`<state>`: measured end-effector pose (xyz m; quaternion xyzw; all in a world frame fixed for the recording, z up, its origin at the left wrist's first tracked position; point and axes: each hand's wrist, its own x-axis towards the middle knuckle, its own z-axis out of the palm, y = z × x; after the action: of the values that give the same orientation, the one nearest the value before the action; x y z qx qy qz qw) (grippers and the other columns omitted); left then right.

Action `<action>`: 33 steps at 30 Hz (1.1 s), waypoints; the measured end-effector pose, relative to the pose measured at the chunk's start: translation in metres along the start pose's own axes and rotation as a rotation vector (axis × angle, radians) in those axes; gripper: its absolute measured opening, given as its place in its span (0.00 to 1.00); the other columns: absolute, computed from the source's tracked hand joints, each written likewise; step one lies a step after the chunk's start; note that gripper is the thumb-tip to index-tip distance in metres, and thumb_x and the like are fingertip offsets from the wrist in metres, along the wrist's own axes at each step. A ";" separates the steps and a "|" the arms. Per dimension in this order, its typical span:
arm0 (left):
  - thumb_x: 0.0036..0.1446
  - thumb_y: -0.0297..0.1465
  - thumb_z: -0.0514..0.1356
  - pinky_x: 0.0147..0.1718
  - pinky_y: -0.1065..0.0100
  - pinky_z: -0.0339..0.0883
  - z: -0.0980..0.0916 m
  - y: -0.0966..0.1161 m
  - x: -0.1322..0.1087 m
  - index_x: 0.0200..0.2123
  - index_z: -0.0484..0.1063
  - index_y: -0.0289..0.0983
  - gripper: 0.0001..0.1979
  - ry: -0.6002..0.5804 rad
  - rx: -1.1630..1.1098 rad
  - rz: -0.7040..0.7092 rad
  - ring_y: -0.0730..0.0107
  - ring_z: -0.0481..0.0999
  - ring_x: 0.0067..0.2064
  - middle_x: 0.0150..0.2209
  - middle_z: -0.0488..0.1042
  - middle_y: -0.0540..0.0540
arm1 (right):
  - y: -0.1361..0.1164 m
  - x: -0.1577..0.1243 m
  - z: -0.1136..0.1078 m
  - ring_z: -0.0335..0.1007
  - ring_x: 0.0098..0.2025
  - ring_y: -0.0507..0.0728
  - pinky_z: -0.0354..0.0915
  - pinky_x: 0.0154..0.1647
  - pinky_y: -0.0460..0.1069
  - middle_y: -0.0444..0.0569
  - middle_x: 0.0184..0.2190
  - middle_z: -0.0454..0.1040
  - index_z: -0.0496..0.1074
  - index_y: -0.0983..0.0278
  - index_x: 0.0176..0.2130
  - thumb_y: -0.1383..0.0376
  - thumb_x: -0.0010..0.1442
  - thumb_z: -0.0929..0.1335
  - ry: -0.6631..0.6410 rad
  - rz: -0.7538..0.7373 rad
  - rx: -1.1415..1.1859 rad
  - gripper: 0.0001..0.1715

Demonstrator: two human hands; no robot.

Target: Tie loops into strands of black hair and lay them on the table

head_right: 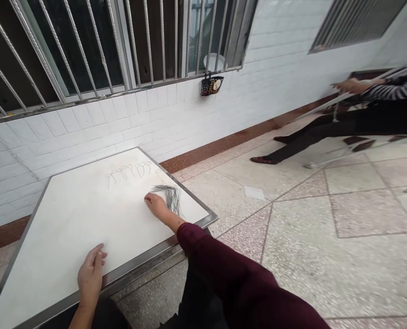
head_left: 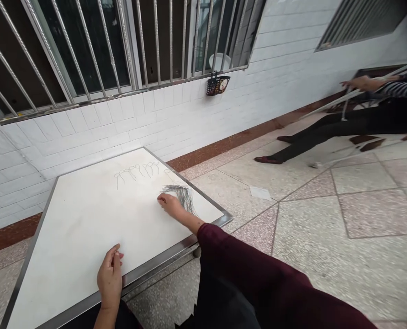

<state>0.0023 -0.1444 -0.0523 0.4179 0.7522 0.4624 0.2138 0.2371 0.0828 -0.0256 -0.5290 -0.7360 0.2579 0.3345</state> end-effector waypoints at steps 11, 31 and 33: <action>0.60 0.46 0.51 0.43 0.61 0.68 0.007 -0.010 -0.002 0.48 0.75 0.42 0.22 -0.019 0.028 0.002 0.58 0.78 0.42 0.40 0.80 0.44 | -0.074 0.078 0.154 0.58 0.59 0.60 0.56 0.59 0.54 0.59 0.57 0.63 0.67 0.67 0.54 0.67 0.65 0.61 -0.131 -0.266 -0.115 0.19; 0.59 0.48 0.53 0.40 0.62 0.68 0.004 -0.005 -0.003 0.56 0.68 0.41 0.27 0.070 -0.041 -0.007 0.60 0.77 0.38 0.36 0.79 0.45 | -0.082 0.044 0.153 0.46 0.68 0.61 0.43 0.68 0.54 0.56 0.67 0.53 0.57 0.67 0.65 0.46 0.64 0.60 -0.397 -0.587 -0.291 0.39; 0.58 0.48 0.53 0.40 0.62 0.68 0.004 -0.006 -0.002 0.58 0.66 0.40 0.28 0.099 -0.077 0.005 0.61 0.77 0.38 0.38 0.78 0.44 | -0.079 0.012 0.142 0.49 0.67 0.61 0.45 0.68 0.55 0.55 0.66 0.56 0.59 0.65 0.64 0.49 0.64 0.62 -0.375 -0.607 -0.288 0.36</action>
<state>0.0033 -0.1454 -0.0599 0.3878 0.7424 0.5119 0.1910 0.0774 0.0666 -0.0564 -0.2720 -0.9364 0.1334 0.1774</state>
